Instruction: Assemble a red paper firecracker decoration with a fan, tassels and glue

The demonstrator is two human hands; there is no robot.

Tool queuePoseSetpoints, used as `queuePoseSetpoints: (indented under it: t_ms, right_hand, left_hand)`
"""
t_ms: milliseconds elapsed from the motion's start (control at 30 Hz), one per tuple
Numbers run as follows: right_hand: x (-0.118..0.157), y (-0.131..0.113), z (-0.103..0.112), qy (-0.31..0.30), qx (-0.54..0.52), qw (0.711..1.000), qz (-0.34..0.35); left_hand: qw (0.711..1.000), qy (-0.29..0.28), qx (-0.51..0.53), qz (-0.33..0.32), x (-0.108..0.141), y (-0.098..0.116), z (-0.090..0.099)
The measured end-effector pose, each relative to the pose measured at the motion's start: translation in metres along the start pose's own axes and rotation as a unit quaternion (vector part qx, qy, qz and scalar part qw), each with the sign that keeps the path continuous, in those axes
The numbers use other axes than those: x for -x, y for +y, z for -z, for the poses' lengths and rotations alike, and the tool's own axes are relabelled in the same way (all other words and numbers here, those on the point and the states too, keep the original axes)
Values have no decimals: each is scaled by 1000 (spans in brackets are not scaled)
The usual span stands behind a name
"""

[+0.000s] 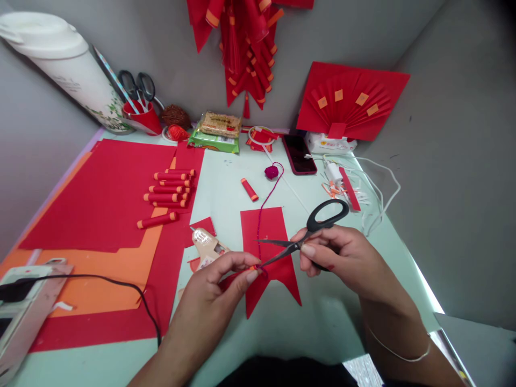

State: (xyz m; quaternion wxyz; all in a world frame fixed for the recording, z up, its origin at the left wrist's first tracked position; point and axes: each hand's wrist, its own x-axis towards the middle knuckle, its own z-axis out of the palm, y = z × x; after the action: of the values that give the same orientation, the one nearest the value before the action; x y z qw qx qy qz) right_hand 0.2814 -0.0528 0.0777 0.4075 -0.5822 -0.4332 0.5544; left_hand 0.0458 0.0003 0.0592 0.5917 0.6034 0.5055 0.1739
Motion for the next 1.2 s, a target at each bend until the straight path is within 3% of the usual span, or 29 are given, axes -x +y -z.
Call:
queuePoseSetpoints:
  t_ms: [233,400,1200]
  right_hand:
    - [-1,2,1,17,-20,999,28]
    - [-4,6,2,-5,-39,999,33]
    - [-5,6,-1,-10,-31,999,26]
  left_hand:
    - [996,-17,91,13,-2,-1,4]
    - [989,-22,144,21,-2,-4,4]
    - [994,-4,111,22,2,2,2]
